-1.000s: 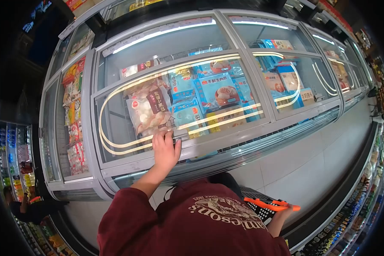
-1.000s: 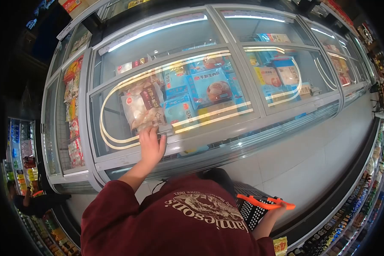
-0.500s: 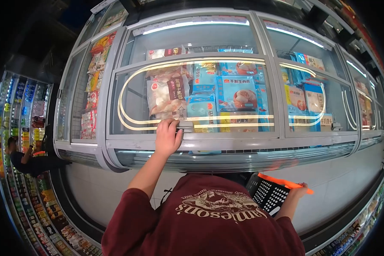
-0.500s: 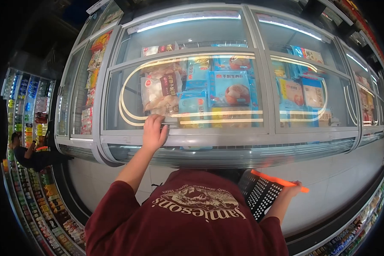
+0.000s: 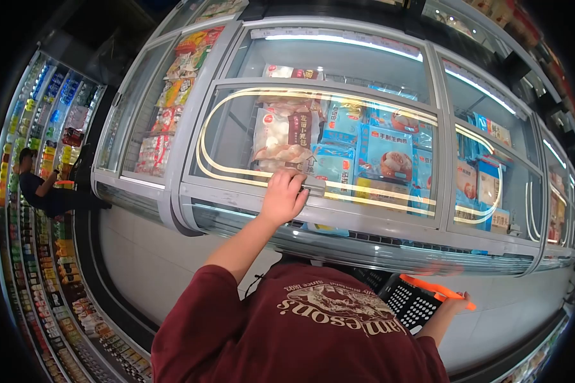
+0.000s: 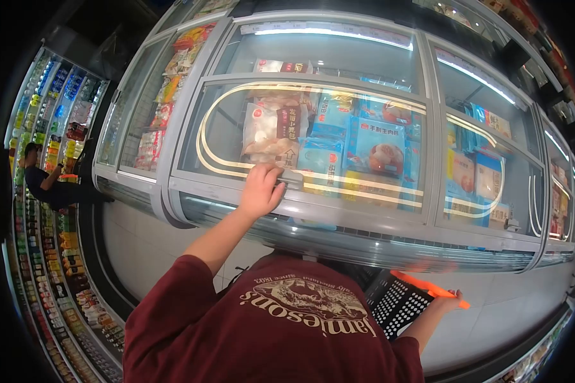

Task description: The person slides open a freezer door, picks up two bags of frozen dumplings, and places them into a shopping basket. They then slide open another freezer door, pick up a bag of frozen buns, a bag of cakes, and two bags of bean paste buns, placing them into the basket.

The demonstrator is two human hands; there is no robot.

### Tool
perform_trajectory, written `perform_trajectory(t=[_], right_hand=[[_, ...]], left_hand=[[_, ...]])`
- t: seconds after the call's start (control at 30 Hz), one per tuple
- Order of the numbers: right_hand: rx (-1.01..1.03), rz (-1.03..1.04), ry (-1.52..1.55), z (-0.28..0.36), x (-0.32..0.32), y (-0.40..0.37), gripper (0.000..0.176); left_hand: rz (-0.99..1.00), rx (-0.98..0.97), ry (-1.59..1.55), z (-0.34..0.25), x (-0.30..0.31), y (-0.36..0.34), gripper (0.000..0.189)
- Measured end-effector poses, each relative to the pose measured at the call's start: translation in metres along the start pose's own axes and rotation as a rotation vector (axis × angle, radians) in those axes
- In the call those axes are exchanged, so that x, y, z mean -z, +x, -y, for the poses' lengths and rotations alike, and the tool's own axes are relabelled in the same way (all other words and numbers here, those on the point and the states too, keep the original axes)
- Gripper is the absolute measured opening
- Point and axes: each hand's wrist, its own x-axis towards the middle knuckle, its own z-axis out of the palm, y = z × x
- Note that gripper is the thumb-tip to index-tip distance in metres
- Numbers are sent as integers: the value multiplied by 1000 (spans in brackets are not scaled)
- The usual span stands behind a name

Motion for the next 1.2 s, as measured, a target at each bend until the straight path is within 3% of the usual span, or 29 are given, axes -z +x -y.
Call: perform_trajectory(t=[0.13, 0.23, 0.3, 0.33, 0.37, 0.4, 0.43, 0.5, 0.57, 0.87, 1.2], right_hand=[[-26, -109, -221, 9, -17, -48, 32], [63, -51, -1173, 27, -40, -111, 56], [1034, -118, -1275, -23, -53, -122, 62], [1223, 290, -1067, -31, -65, -155, 59], [1242, 590, -920, -42, -87, -209, 58], [1067, 938, -845, -46, -109, -272, 57], [1168, 1186, -888, -56, -126, -314, 57], [1235, 1561, -944, -77, -155, -383, 55], [1229, 1686, -983, -123, -176, -410, 52], [1443, 1555, -855, -154, -268, -413, 50], [1579, 1462, -712, -191, -435, -403, 57]], left_hand=[[-5, -16, -25, 5, 1, 0, 31], [-27, -30, -37, 10, -1, -2, 31], [-30, -32, -45, 12, -2, -2, 31], [-24, -28, -56, 13, -2, -2, 33], [-19, -26, -62, 15, -3, -3, 33], [-10, -27, -72, 16, -4, -4, 34], [-3, -30, -84, 18, -5, -3, 35], [61, -106, -73, 25, -1, 0, 36], [104, -142, -82, 31, -1, 3, 36], [-29, -224, -98, 75, -29, 76, 36], [-93, -226, -67, 145, -80, 218, 33]])
